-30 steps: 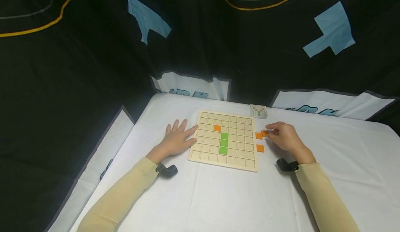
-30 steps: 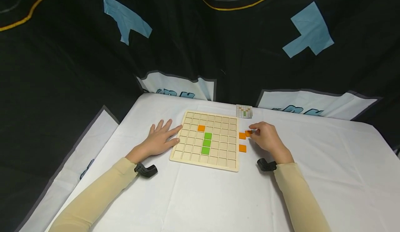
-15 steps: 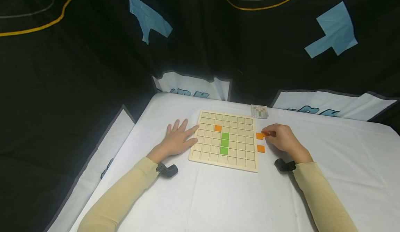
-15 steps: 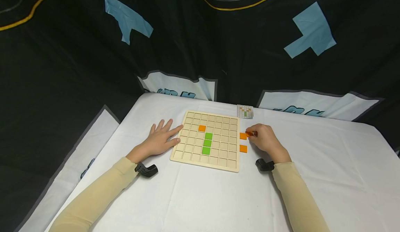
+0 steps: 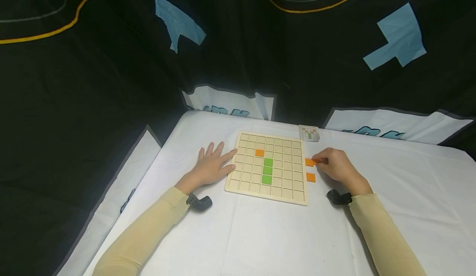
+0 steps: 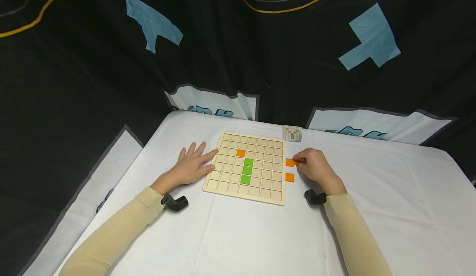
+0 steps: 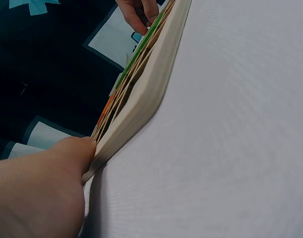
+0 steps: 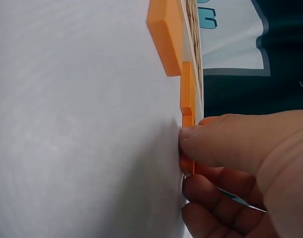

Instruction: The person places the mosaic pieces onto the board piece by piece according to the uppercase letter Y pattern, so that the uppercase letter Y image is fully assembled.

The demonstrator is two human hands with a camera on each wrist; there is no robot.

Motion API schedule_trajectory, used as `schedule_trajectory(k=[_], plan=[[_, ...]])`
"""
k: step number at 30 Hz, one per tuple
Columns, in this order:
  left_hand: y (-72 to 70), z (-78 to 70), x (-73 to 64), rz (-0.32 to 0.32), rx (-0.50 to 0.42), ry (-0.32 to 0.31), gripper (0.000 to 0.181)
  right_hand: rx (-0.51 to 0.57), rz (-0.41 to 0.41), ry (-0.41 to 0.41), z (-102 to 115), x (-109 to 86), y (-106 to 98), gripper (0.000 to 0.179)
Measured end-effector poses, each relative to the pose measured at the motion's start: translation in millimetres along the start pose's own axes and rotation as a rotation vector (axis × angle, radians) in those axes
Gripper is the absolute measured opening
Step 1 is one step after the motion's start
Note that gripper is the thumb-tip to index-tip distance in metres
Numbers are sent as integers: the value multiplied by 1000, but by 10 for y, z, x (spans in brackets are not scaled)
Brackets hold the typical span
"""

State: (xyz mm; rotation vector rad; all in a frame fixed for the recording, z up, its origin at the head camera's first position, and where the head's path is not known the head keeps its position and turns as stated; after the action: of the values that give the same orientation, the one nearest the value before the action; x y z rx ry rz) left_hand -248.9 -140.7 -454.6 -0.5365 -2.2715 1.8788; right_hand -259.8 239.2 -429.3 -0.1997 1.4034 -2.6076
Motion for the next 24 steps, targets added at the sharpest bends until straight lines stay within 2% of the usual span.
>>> schedule_trajectory(k=[24], plan=[[-7, -11, -14, -3, -4, 1, 63, 24, -2, -17, 32, -54, -77, 24]])
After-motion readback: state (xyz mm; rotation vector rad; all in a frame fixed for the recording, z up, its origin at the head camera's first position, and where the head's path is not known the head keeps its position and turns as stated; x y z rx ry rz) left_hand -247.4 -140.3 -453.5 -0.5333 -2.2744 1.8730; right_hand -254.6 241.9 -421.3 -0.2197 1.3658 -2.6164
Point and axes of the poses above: each hand's wrist, its own x-axis towards the middle knuckle, its own y-axis out of the palm, z = x × y, the point moved 3 cm from there along x, towards the middle knuckle, and after that the axes turned 8 degrees about x, right-handed, at the moved point
